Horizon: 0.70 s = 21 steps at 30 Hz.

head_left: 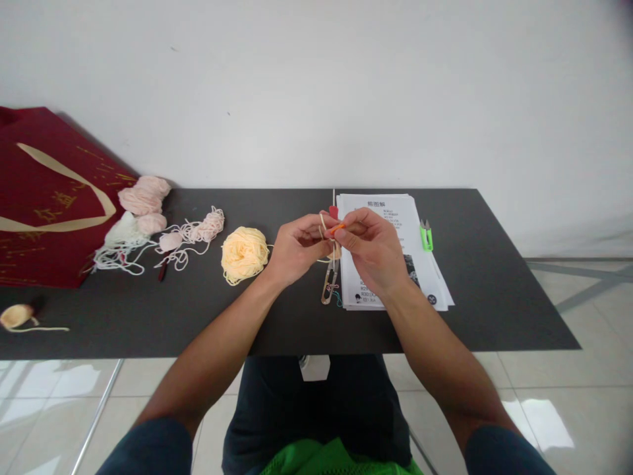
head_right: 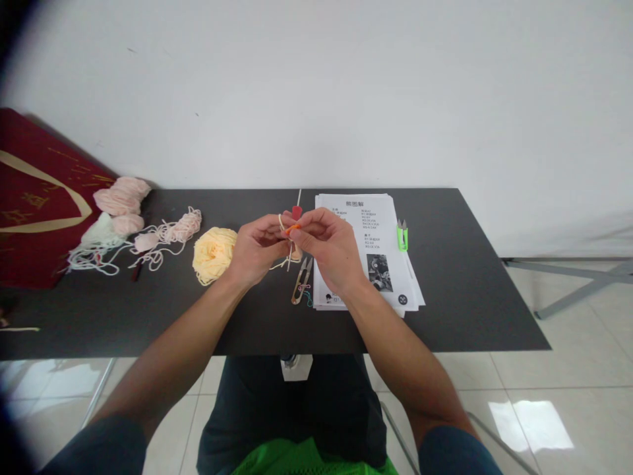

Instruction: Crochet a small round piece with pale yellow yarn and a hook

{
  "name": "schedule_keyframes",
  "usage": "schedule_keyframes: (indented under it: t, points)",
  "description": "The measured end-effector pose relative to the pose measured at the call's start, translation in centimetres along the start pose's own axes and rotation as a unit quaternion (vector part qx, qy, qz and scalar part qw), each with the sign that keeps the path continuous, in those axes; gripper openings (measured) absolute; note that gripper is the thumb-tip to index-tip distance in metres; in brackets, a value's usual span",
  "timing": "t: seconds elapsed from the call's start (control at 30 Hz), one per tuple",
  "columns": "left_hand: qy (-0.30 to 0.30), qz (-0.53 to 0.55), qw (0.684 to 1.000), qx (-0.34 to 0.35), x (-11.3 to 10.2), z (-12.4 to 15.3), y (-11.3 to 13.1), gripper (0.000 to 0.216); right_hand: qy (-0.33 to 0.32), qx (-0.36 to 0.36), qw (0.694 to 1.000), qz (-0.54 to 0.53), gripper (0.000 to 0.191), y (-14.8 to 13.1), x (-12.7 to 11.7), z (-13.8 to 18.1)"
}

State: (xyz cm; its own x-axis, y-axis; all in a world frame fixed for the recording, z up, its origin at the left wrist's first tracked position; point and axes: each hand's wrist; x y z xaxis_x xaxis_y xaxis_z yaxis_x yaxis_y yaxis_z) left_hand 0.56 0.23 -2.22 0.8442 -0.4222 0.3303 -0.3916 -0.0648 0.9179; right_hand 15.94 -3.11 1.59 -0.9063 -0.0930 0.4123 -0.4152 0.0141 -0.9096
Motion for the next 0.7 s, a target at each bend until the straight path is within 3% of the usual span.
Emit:
schedule_keyframes:
  t: [0.17, 0.33, 0.57, 0.7]
  points:
    - [0.024, 0.038, 0.999, -0.017, 0.2, 0.1, 0.6, 0.025, -0.006, -0.002, 1.000, -0.002, 0.019, -0.2, -0.2, -0.2]
    - [0.023, 0.105, 0.994, -0.030, 0.1, -0.1, 1.2, 0.029, 0.072, -0.022, 0.997, -0.012, 0.018, -0.7, -1.1, -0.8]
    - [0.002, 0.131, 0.991, -0.037, 0.0, -0.1, 1.3, 0.031, -0.007, 0.139, 0.989, -0.042, 0.038, -1.1, -1.4, -1.1]
    - [0.003, 0.126, 0.991, -0.046, 0.0, -0.1, 1.4, 0.031, -0.045, 0.182, 0.977, -0.102, 0.040, -1.0, -1.5, -1.3]
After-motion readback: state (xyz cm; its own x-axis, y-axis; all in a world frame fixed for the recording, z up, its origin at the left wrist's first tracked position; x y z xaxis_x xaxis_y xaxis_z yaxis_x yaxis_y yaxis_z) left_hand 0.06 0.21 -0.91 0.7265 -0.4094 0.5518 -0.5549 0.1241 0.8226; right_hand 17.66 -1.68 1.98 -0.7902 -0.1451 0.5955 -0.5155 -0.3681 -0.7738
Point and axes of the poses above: each hand's wrist, its own z-axis away from the middle knuckle, its own x-axis out of the palm, y = z × x, and after that the axes turned 2 degrees about -y, right-handed
